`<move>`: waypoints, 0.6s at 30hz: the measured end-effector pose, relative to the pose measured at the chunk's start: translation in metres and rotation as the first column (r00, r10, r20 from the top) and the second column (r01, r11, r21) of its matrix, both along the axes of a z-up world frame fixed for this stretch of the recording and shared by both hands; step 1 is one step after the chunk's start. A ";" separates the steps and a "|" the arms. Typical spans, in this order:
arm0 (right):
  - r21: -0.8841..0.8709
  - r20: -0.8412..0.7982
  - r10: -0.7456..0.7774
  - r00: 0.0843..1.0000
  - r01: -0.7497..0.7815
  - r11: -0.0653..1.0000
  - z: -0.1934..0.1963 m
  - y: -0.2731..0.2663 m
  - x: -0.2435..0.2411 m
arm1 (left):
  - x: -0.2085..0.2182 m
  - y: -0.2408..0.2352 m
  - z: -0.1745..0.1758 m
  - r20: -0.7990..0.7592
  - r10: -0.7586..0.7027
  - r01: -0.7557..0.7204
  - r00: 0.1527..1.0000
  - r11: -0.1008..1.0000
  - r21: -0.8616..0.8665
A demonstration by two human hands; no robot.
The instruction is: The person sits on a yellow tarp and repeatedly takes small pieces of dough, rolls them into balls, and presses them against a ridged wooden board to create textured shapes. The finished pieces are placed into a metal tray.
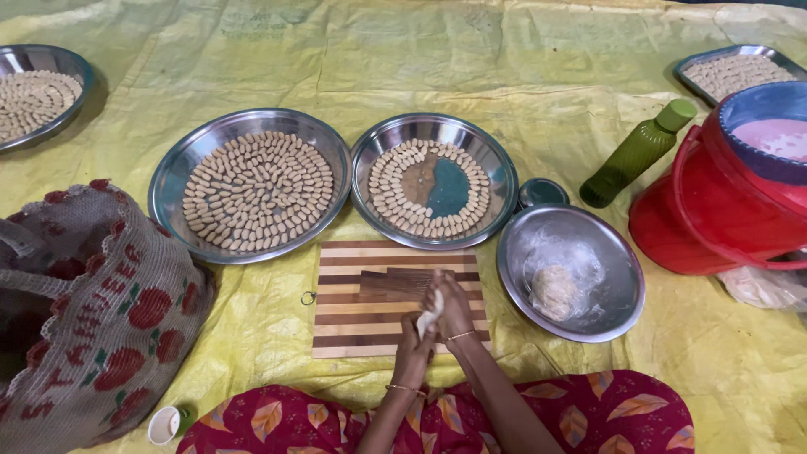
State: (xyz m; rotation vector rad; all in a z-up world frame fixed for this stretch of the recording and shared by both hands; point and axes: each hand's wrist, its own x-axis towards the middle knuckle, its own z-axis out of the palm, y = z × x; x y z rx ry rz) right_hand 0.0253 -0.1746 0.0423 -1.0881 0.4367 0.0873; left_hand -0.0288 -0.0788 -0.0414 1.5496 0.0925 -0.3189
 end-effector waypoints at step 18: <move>0.103 -0.008 0.002 1.000 -0.001 0.995 -0.033 -0.005 0.008 | 0.003 0.000 0.004 0.185 -0.066 -0.005 0.981 0.933 0.361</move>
